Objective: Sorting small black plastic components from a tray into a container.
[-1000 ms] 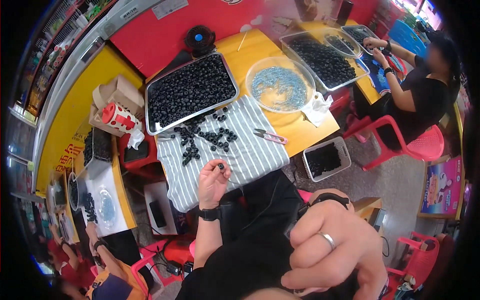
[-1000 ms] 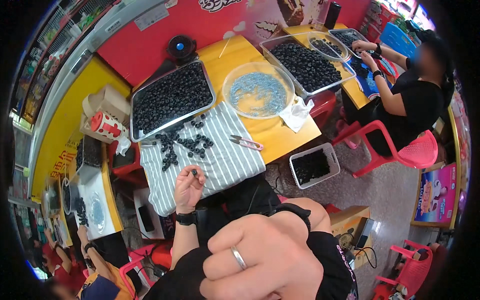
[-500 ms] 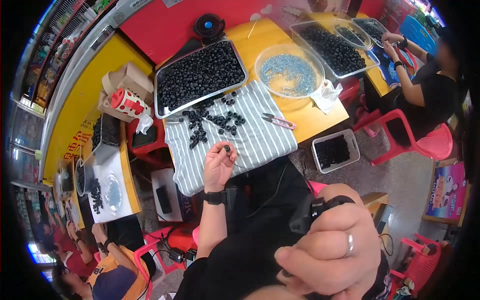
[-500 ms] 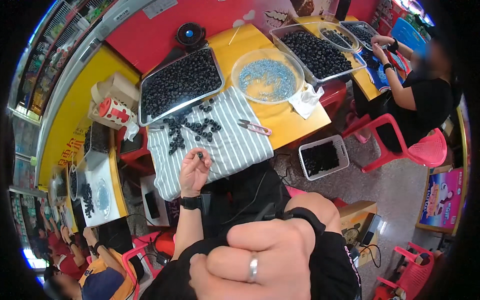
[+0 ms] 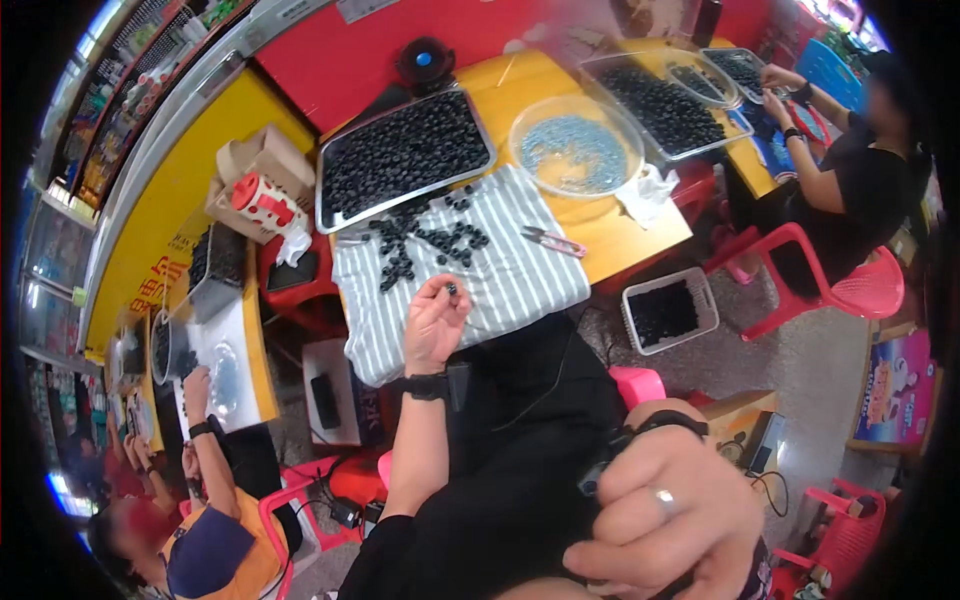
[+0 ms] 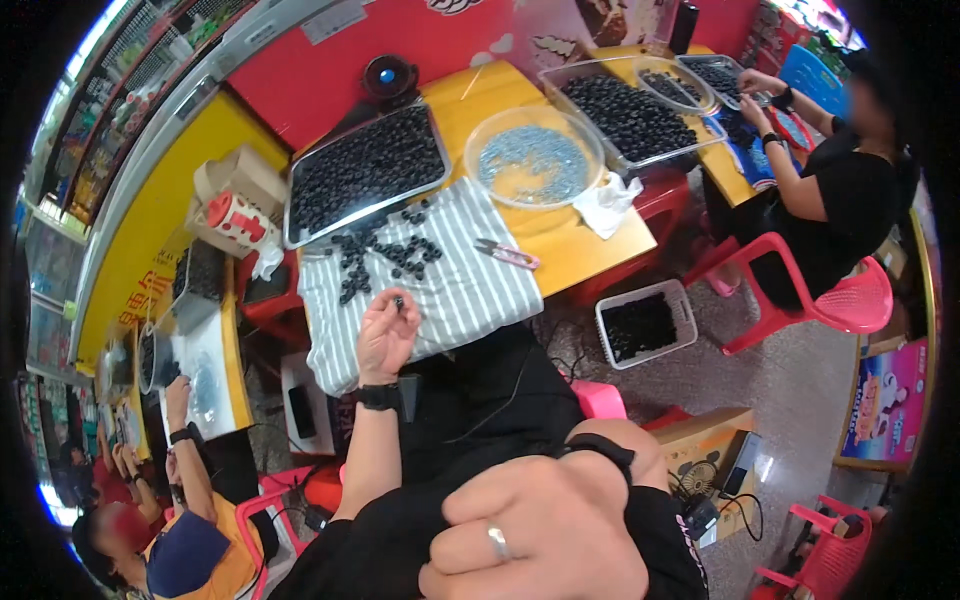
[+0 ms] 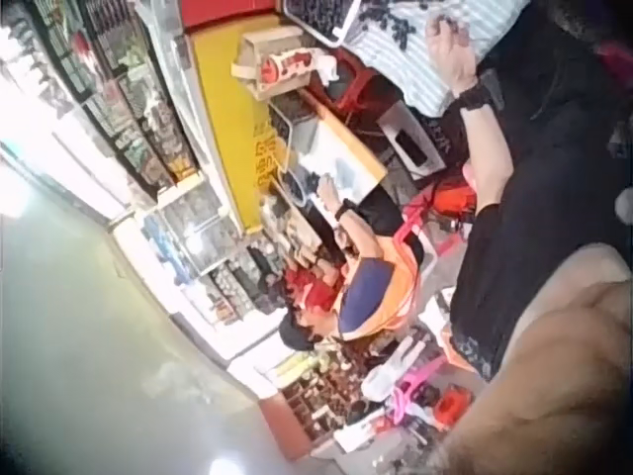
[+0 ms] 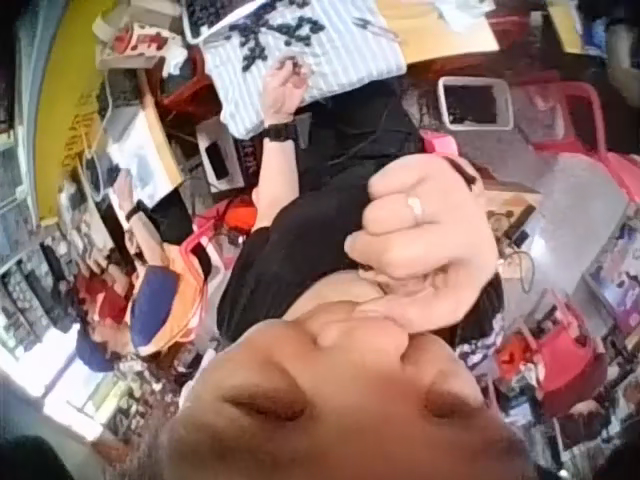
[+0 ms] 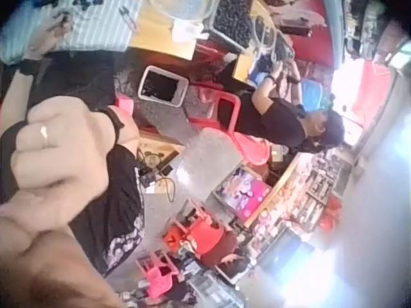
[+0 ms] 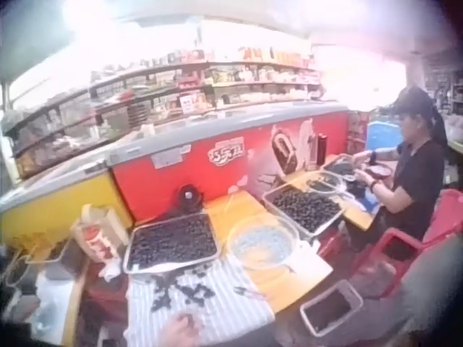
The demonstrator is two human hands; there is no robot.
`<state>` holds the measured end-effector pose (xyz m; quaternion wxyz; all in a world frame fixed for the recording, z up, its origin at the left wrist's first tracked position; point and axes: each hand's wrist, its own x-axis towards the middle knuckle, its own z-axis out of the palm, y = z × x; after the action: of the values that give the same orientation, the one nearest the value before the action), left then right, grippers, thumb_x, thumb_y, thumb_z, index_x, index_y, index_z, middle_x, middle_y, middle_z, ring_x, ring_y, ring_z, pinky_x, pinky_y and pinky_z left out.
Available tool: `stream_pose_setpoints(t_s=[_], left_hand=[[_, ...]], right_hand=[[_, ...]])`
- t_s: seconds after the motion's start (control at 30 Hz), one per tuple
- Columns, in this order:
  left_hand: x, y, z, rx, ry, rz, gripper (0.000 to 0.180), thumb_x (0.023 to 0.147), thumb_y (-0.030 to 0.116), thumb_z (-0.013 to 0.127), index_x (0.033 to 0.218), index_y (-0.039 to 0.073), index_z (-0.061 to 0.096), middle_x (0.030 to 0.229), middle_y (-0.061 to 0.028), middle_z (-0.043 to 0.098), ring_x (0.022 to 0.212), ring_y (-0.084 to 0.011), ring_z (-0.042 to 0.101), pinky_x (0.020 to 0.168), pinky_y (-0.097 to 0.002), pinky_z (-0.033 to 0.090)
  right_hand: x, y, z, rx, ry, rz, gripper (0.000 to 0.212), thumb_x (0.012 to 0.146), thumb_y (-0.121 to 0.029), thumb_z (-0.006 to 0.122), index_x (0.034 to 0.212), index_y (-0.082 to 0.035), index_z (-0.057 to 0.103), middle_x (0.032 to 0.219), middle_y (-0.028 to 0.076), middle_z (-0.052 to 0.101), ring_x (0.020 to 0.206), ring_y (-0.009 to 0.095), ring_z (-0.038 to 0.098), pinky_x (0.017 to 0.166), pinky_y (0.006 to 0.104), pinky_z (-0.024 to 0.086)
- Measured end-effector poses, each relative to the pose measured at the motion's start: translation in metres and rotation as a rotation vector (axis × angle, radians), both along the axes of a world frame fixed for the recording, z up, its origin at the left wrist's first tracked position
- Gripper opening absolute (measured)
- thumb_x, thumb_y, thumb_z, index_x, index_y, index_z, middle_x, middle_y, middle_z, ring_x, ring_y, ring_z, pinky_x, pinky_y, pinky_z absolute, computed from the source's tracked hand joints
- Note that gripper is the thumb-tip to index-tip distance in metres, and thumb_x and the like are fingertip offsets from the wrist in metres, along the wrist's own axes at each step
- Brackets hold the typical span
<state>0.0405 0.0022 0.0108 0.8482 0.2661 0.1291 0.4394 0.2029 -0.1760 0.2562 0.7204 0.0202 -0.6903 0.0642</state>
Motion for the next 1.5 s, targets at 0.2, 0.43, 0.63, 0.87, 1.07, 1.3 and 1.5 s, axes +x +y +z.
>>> stream_pose_setpoints(t_s=[0.2,0.43,0.63,0.87,1.07,1.3,1.5], left_hand=[[0.000,0.002,-0.005,-0.019,-0.012,0.026,0.021,0.093,0.003,0.054,0.113,-0.002,0.057,0.099,-0.0131,0.060,0.084,-0.0206,0.056,0.075,-0.0304,0.045],[-0.007,0.000,-0.002,0.040,-0.039,-0.007,0.020,0.093,0.004,0.055,0.113,-0.001,0.056,0.099,-0.0127,0.060,0.084,-0.0197,0.056,0.076,-0.0296,0.046],[0.001,0.006,-0.003,0.019,-0.059,-0.037,0.022,0.093,0.003,0.054,0.114,-0.003,0.056,0.101,-0.0137,0.060,0.089,-0.0199,0.056,0.080,-0.0297,0.047],[-0.005,0.004,-0.004,0.067,-0.061,-0.049,0.022,0.093,0.004,0.055,0.115,-0.002,0.057,0.102,-0.0128,0.060,0.088,-0.0207,0.055,0.083,-0.0317,0.046],[-0.008,0.002,-0.004,-0.008,0.010,0.013,0.019,0.092,0.003,0.057,0.110,-0.001,0.059,0.097,-0.0111,0.063,0.084,-0.0202,0.060,0.078,-0.0299,0.050],[-0.002,0.000,0.002,-0.013,0.001,0.008,0.017,0.092,0.002,0.057,0.108,-0.003,0.061,0.094,-0.0102,0.064,0.083,-0.0205,0.062,0.075,-0.0299,0.050],[-0.006,-0.001,-0.007,-0.028,-0.005,0.002,0.018,0.091,0.001,0.057,0.109,-0.003,0.061,0.097,-0.0104,0.066,0.085,-0.0197,0.063,0.078,-0.0315,0.051]], right_hand=[[0.007,-0.005,-0.008,-0.048,0.056,0.354,0.023,0.084,0.004,0.057,0.099,-0.010,0.066,0.065,0.015,0.059,0.042,0.013,0.041,0.040,0.0265,0.023],[-0.025,-0.005,-0.018,-0.020,0.082,1.213,0.024,0.097,-0.011,0.049,0.112,-0.006,0.068,0.064,0.008,0.048,0.045,0.020,0.045,0.039,0.0310,0.032],[-0.010,-0.002,-0.027,-0.015,-0.108,1.175,0.016,0.091,-0.005,0.046,0.089,0.002,0.061,0.063,0.013,0.047,0.046,0.024,0.047,0.040,0.0335,0.033],[-0.022,-0.007,-0.017,0.036,-0.103,0.895,0.026,0.098,-0.015,0.046,0.108,-0.006,0.069,0.066,0.008,0.051,0.046,0.020,0.051,0.039,0.0275,0.037],[0.011,0.016,-0.039,-0.256,-0.071,0.934,0.019,0.091,-0.009,0.055,0.083,0.007,0.062,0.075,0.018,0.059,0.057,0.028,0.057,0.048,0.0335,0.044],[0.021,0.072,-0.147,-1.423,0.277,0.211,0.016,0.080,0.008,0.066,0.095,0.004,0.063,0.082,0.003,0.061,0.071,0.007,0.059,0.064,0.0212,0.048],[0.000,0.117,-0.193,-1.256,-0.024,-0.154,0.011,0.079,0.005,0.068,0.089,0.000,0.066,0.078,0.002,0.062,0.070,0.007,0.060,0.063,0.0209,0.047]])
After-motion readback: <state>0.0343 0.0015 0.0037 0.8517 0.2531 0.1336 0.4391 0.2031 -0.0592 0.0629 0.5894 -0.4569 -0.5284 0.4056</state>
